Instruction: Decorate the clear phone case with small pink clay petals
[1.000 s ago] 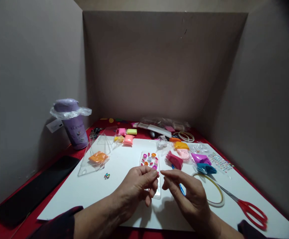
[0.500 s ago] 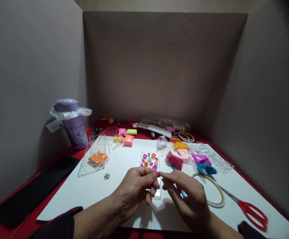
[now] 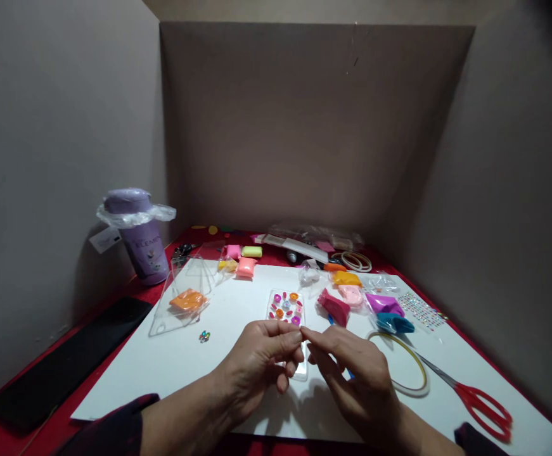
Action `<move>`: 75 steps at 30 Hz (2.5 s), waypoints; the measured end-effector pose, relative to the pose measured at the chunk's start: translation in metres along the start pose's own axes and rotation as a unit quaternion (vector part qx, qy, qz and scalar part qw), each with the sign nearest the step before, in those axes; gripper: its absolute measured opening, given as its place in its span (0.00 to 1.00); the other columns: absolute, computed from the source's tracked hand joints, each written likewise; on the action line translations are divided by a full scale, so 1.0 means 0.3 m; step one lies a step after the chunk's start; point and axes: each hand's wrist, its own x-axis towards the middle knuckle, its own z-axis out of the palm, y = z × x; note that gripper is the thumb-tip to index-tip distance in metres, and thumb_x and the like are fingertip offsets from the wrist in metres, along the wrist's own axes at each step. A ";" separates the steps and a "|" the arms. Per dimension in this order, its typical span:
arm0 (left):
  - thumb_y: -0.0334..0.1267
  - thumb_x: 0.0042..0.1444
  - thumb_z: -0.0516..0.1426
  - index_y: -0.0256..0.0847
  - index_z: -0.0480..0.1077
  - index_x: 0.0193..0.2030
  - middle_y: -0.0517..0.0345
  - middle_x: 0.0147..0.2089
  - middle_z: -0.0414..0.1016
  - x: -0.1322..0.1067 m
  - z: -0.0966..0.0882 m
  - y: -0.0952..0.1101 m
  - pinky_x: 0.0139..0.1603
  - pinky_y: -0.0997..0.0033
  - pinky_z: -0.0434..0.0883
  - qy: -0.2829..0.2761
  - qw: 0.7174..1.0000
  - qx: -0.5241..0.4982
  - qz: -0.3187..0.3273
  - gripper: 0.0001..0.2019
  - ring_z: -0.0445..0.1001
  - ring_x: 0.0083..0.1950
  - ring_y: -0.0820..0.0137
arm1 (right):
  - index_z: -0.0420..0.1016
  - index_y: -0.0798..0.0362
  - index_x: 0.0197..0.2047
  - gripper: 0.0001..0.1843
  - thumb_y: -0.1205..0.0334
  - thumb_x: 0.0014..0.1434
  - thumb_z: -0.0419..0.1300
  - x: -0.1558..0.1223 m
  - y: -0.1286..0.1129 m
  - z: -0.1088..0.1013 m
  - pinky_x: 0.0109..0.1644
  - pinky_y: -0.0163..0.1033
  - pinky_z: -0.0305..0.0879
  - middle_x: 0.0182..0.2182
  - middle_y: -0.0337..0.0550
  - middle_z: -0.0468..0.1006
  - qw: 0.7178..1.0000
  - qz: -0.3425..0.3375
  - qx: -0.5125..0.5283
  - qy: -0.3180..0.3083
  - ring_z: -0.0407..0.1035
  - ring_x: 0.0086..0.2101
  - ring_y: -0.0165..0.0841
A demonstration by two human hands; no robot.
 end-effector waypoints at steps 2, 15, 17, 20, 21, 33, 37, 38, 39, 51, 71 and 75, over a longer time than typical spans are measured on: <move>0.36 0.50 0.65 0.31 0.74 0.34 0.58 0.24 0.71 -0.003 0.001 0.001 0.12 0.86 0.59 0.003 1.000 0.000 -0.002 0.09 0.64 0.18 0.81 | 0.71 0.51 0.54 0.21 0.77 0.60 0.55 -0.001 -0.001 -0.001 0.27 0.37 0.61 0.26 0.42 0.77 1.000 0.006 0.004 0.000 0.67 0.25 0.33; 0.32 0.49 0.64 0.35 0.73 0.37 0.61 0.21 0.69 -0.010 0.011 0.003 0.12 0.85 0.60 0.022 0.998 -0.048 -0.016 0.08 0.63 0.17 0.80 | 0.76 0.52 0.33 0.12 0.54 0.62 0.59 0.010 -0.021 0.008 0.32 0.34 0.65 0.25 0.39 0.77 0.927 0.323 0.184 -0.046 0.70 0.27 0.31; 0.32 0.48 0.65 0.35 0.73 0.37 0.61 0.21 0.69 -0.010 0.012 -0.003 0.12 0.85 0.59 0.030 0.999 -0.044 -0.012 0.09 0.63 0.16 0.80 | 0.76 0.53 0.31 0.13 0.53 0.62 0.59 0.008 -0.015 0.011 0.33 0.34 0.65 0.24 0.39 0.77 0.915 0.341 0.210 -0.044 0.70 0.27 0.31; 0.33 0.48 0.65 0.35 0.74 0.37 0.61 0.21 0.70 -0.008 0.010 -0.007 0.12 0.86 0.60 0.020 0.999 -0.029 0.000 0.09 0.63 0.16 0.81 | 0.75 0.53 0.29 0.15 0.52 0.61 0.60 0.008 -0.011 0.012 0.31 0.32 0.63 0.23 0.38 0.75 0.895 0.365 0.251 -0.040 0.68 0.26 0.29; 0.34 0.49 0.65 0.34 0.74 0.37 0.60 0.22 0.70 -0.007 0.009 -0.006 0.12 0.86 0.60 0.010 1.000 -0.022 0.002 0.09 0.63 0.16 0.81 | 0.74 0.53 0.29 0.15 0.52 0.61 0.61 0.009 -0.010 0.011 0.30 0.31 0.63 0.23 0.38 0.75 0.889 0.372 0.264 -0.038 0.67 0.25 0.28; 0.37 0.51 0.65 0.34 0.71 0.36 0.60 0.23 0.69 -0.007 0.004 -0.008 0.12 0.86 0.60 0.007 1.000 -0.015 0.015 0.10 0.65 0.19 0.80 | 0.76 0.53 0.32 0.14 0.51 0.61 0.60 0.011 -0.011 0.010 0.33 0.32 0.64 0.25 0.38 0.75 0.881 0.378 0.281 -0.051 0.67 0.27 0.28; 0.38 0.49 0.66 0.35 0.69 0.36 0.60 0.22 0.70 -0.006 0.004 -0.018 0.12 0.86 0.60 0.019 1.000 -0.009 0.011 0.13 0.64 0.17 0.80 | 0.75 0.54 0.30 0.14 0.52 0.61 0.61 0.007 -0.009 0.010 0.34 0.33 0.64 0.25 0.39 0.75 0.883 0.382 0.266 -0.053 0.68 0.28 0.29; 0.38 0.49 0.66 0.35 0.69 0.36 0.60 0.22 0.70 -0.006 0.005 -0.018 0.12 0.86 0.60 0.018 1.000 -0.006 0.009 0.13 0.64 0.17 0.80 | 0.74 0.54 0.29 0.15 0.52 0.61 0.61 0.007 -0.009 0.009 0.33 0.33 0.63 0.24 0.38 0.75 0.881 0.386 0.269 -0.053 0.67 0.28 0.29; 0.39 0.49 0.66 0.34 0.69 0.36 0.60 0.23 0.70 -0.006 0.007 -0.018 0.13 0.86 0.61 0.013 1.000 -0.002 0.008 0.13 0.64 0.17 0.80 | 0.73 0.54 0.28 0.15 0.52 0.61 0.61 0.008 -0.010 0.008 0.32 0.32 0.62 0.23 0.38 0.74 0.877 0.390 0.276 -0.051 0.66 0.26 0.28; 0.47 0.55 0.62 0.35 0.68 0.31 0.60 0.23 0.68 -0.016 0.019 -0.003 0.12 0.85 0.61 -0.023 0.998 0.040 0.041 0.15 0.62 0.18 0.80 | 0.73 0.55 0.26 0.15 0.52 0.58 0.63 0.019 -0.011 0.007 0.25 0.31 0.57 0.20 0.37 0.73 0.854 0.401 0.329 -0.043 0.63 0.22 0.26; 0.43 0.51 0.65 0.35 0.67 0.27 0.61 0.22 0.68 -0.017 0.023 0.002 0.11 0.86 0.56 0.000 1.000 -0.016 -0.010 0.15 0.60 0.15 0.83 | 0.74 0.53 0.30 0.15 0.52 0.61 0.60 0.009 -0.001 0.008 0.32 0.35 0.64 0.25 0.40 0.76 0.918 0.343 0.187 -0.074 0.68 0.27 0.31; 0.44 0.50 0.66 0.35 0.66 0.26 0.61 0.21 0.68 -0.017 0.024 0.008 0.11 0.86 0.56 0.005 1.000 -0.015 -0.014 0.16 0.60 0.15 0.83 | 0.73 0.53 0.29 0.15 0.52 0.61 0.60 0.003 -0.002 0.003 0.32 0.36 0.63 0.24 0.39 0.75 0.924 0.333 0.173 -0.079 0.68 0.27 0.31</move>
